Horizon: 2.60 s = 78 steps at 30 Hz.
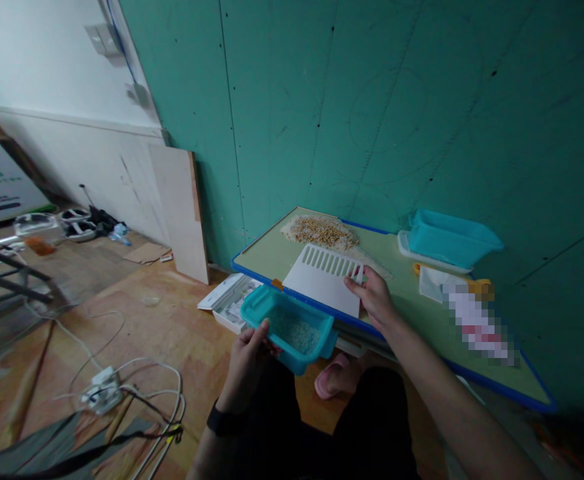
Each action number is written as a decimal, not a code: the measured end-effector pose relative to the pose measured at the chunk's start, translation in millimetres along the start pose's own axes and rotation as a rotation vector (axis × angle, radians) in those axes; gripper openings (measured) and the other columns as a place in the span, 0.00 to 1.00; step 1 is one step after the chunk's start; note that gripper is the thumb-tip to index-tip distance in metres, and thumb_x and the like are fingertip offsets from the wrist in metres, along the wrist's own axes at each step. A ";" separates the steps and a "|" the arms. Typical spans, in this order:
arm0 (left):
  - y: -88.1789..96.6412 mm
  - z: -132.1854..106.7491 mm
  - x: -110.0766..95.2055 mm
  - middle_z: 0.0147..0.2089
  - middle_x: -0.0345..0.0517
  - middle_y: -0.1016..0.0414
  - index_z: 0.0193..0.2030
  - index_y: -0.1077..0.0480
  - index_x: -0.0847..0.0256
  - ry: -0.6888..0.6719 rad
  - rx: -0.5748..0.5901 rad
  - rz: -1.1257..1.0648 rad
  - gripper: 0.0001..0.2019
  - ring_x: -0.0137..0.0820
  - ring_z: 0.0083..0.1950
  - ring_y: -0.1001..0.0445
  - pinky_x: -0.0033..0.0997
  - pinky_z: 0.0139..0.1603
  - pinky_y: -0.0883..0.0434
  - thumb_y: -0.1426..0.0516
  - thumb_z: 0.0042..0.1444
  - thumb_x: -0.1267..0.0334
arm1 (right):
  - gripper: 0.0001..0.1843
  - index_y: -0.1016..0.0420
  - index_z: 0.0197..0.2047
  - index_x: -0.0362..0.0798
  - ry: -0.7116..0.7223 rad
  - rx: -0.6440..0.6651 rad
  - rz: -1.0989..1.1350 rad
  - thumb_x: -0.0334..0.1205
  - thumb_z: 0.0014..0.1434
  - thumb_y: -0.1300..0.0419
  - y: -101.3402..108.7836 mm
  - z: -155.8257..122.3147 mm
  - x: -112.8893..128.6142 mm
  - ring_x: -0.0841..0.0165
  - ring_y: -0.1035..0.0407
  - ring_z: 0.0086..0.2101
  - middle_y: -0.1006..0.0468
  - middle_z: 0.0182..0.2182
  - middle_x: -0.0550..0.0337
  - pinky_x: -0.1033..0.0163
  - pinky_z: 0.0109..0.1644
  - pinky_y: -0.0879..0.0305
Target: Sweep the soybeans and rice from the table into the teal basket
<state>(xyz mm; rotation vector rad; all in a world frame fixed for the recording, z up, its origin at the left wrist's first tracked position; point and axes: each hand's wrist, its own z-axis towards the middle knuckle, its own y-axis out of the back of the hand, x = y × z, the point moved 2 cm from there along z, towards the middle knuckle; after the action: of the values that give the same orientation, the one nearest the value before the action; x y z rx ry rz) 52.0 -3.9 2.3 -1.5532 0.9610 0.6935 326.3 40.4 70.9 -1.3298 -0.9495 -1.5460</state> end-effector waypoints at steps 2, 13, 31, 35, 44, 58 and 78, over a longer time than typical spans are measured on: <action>0.0 0.0 0.5 0.16 0.42 0.26 0.17 0.29 0.62 0.004 -0.003 -0.005 0.24 0.29 0.19 0.28 0.26 0.24 0.32 0.26 0.39 0.44 | 0.25 0.29 0.39 0.52 0.004 -0.013 -0.004 0.53 0.42 0.26 -0.6 0.3 -0.6 0.60 0.26 0.31 0.20 0.31 0.60 0.56 0.36 0.29; 4.7 3.7 2.1 0.16 0.42 0.26 0.16 0.29 0.61 -0.001 0.001 0.017 0.25 0.28 0.19 0.29 0.26 0.23 0.33 0.27 0.39 0.43 | 0.27 0.29 0.43 0.51 0.042 -0.078 0.027 0.52 0.43 0.27 4.5 13.9 2.7 0.61 0.24 0.33 0.18 0.36 0.58 0.57 0.37 0.27; 14.0 15.9 -4.8 0.16 0.42 0.27 0.16 0.28 0.58 -0.032 -0.089 0.005 0.22 0.31 0.20 0.27 0.29 0.24 0.32 0.28 0.42 0.45 | 0.20 0.27 0.37 0.51 0.085 -0.089 -0.179 0.49 0.41 0.32 -36.4 65.9 -15.7 0.63 0.26 0.32 0.19 0.33 0.60 0.60 0.36 0.31; 12.0 19.3 -5.4 0.16 0.42 0.27 0.17 0.28 0.60 -0.033 -0.065 0.006 0.23 0.30 0.20 0.28 0.27 0.24 0.32 0.27 0.41 0.44 | 0.21 0.27 0.38 0.51 0.051 -0.023 -0.115 0.50 0.41 0.30 -42.6 46.2 -13.4 0.63 0.26 0.31 0.20 0.32 0.60 0.61 0.34 0.31; 9.7 25.7 -0.9 0.16 0.46 0.25 0.16 0.31 0.61 0.019 -0.083 0.001 0.25 0.32 0.19 0.25 0.29 0.24 0.29 0.27 0.39 0.44 | 0.22 0.28 0.38 0.51 0.054 -0.002 -0.086 0.52 0.43 0.29 -52.2 19.7 -6.4 0.61 0.25 0.33 0.19 0.33 0.59 0.58 0.37 0.29; 5.8 22.3 -2.5 0.17 0.44 0.26 0.17 0.30 0.62 -0.005 -0.027 -0.025 0.24 0.29 0.20 0.26 0.25 0.24 0.30 0.26 0.39 0.45 | 0.23 0.29 0.38 0.52 0.037 0.038 -0.037 0.52 0.42 0.28 -50.3 18.5 -3.9 0.61 0.25 0.32 0.19 0.32 0.60 0.58 0.37 0.29; 4.0 19.2 -4.9 0.17 0.43 0.25 0.18 0.30 0.62 0.018 -0.036 -0.022 0.25 0.29 0.19 0.27 0.26 0.23 0.31 0.26 0.36 0.44 | 0.26 0.30 0.38 0.50 0.064 0.012 0.053 0.54 0.42 0.27 -48.8 2.6 5.9 0.64 0.27 0.29 0.21 0.30 0.60 0.60 0.34 0.30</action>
<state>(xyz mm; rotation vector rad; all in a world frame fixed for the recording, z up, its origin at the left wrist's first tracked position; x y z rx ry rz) 47.5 15.7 0.6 -1.6016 0.9482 0.6852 280.8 58.6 76.6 -1.2798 -0.8755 -1.5311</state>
